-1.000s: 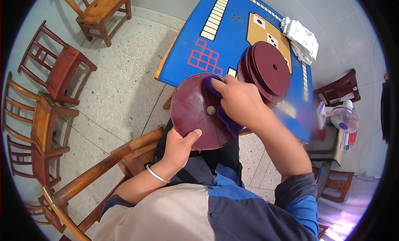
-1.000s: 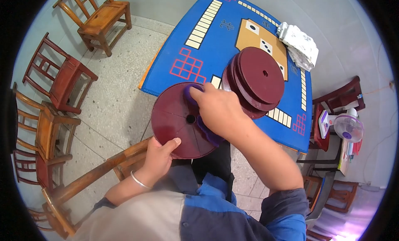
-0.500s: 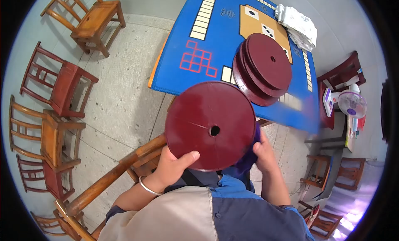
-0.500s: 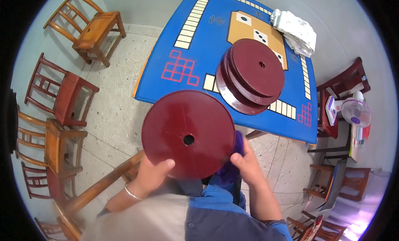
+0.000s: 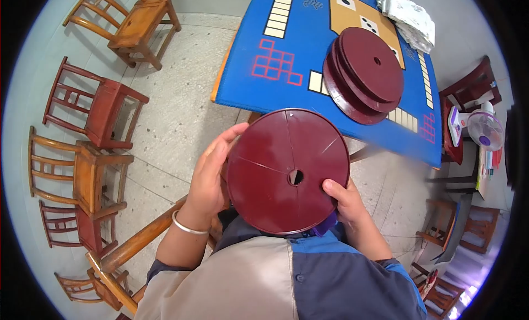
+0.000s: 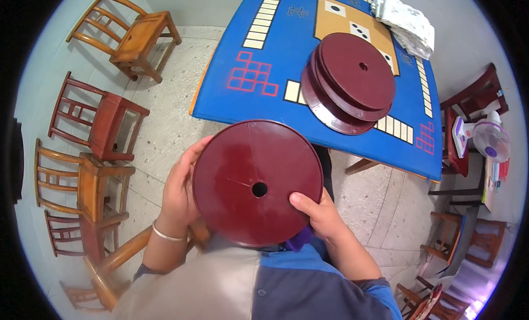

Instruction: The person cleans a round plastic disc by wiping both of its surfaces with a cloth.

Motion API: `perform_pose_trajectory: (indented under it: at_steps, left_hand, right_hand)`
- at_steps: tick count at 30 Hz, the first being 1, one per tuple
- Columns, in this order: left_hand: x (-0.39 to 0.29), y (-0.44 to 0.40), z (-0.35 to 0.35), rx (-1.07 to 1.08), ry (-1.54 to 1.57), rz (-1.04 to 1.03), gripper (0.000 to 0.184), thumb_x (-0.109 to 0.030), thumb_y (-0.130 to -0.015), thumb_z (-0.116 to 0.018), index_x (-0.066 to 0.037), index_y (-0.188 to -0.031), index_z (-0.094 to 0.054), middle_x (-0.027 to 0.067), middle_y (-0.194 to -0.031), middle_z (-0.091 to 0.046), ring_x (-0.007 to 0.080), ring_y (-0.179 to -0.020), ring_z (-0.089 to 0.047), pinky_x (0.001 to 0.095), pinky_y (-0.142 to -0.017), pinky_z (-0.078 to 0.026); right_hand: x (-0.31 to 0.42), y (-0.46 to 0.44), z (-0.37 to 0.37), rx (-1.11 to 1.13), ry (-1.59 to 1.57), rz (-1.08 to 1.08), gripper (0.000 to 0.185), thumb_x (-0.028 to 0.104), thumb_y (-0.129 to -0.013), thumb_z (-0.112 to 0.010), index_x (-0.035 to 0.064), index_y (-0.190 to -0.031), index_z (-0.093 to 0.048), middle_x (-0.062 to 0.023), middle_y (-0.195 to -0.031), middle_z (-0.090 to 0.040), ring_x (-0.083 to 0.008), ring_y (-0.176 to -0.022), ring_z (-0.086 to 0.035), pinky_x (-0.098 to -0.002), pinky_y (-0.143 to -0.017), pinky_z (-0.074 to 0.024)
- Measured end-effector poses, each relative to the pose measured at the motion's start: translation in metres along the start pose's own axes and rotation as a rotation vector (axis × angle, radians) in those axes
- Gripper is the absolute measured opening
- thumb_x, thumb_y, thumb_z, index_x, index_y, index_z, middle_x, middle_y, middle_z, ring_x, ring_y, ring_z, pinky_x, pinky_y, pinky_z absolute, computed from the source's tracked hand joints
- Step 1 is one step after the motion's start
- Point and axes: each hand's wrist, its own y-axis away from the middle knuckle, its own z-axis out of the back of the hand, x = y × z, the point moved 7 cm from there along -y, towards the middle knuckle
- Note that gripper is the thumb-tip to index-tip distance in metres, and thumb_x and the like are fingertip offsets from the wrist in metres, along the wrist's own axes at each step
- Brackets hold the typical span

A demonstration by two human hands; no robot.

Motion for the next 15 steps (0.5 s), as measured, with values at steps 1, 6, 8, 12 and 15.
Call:
perform_pose_trajectory:
  at_steps: [1, 6, 8, 12, 15]
  left_hand:
    - [-0.003, -0.001, 0.001, -0.029, 0.044, 0.028, 0.042, -0.012, -0.1, -0.048, 0.006, -0.137, -0.041, 0.0138, -0.128, -0.057, 0.0179, -0.116, -0.057, 0.0305, -0.095, -0.049]
    - [-0.008, 0.001, 0.006, -0.14, -0.339, 0.02, 0.029, -0.005, -0.095, -0.055, 0.006, -0.121, -0.055, 0.011, -0.106, -0.067, 0.0112, -0.093, -0.064, 0.024, -0.08, -0.052]
    - [-0.012, 0.002, 0.003, -0.156, -0.416, -0.02, 0.025, -0.003, -0.094, -0.055, 0.006, -0.118, -0.057, 0.0099, -0.101, -0.068, 0.0094, -0.088, -0.064, 0.0229, -0.077, -0.052]
    - [-0.015, 0.005, 0.0, -0.164, -0.396, -0.034, 0.021, -0.003, -0.094, -0.054, 0.005, -0.113, -0.058, 0.008, -0.097, -0.068, 0.0074, -0.084, -0.063, 0.022, -0.074, -0.051]
    - [-0.013, 0.005, 0.005, -0.167, -0.35, -0.018, 0.017, -0.005, -0.095, -0.053, 0.004, -0.108, -0.059, 0.0051, -0.093, -0.067, 0.0054, -0.08, -0.061, 0.0205, -0.071, -0.05]
  right_hand:
    - [-0.001, 0.001, 0.0, 0.018, 0.018, -0.001, 0.066, 0.023, -0.084, -0.07, 0.0017, -0.139, -0.041, -0.012, -0.13, -0.055, -0.0224, -0.117, -0.054, -0.0371, -0.099, -0.0437]
    - [0.005, 0.003, -0.009, 0.076, 0.094, -0.01, 0.069, 0.022, -0.082, -0.071, 0.0004, -0.14, -0.039, -0.0123, -0.131, -0.054, -0.0221, -0.118, -0.053, -0.0371, -0.101, -0.042]
    - [0.006, 0.003, -0.009, 0.075, 0.111, -0.013, 0.07, 0.021, -0.082, -0.071, -0.0001, -0.14, -0.039, -0.0123, -0.131, -0.054, -0.0218, -0.118, -0.053, -0.0369, -0.102, -0.0418]
    - [0.006, 0.004, -0.01, 0.089, 0.117, -0.054, 0.07, 0.021, -0.081, -0.072, -0.0007, -0.14, -0.039, -0.0123, -0.131, -0.054, -0.0216, -0.118, -0.053, -0.0366, -0.101, -0.0419]
    - [0.005, 0.004, -0.011, 0.105, 0.136, -0.049, 0.07, 0.021, -0.081, -0.072, -0.0013, -0.139, -0.04, -0.0124, -0.13, -0.055, -0.0214, -0.118, -0.053, -0.0362, -0.101, -0.0424]
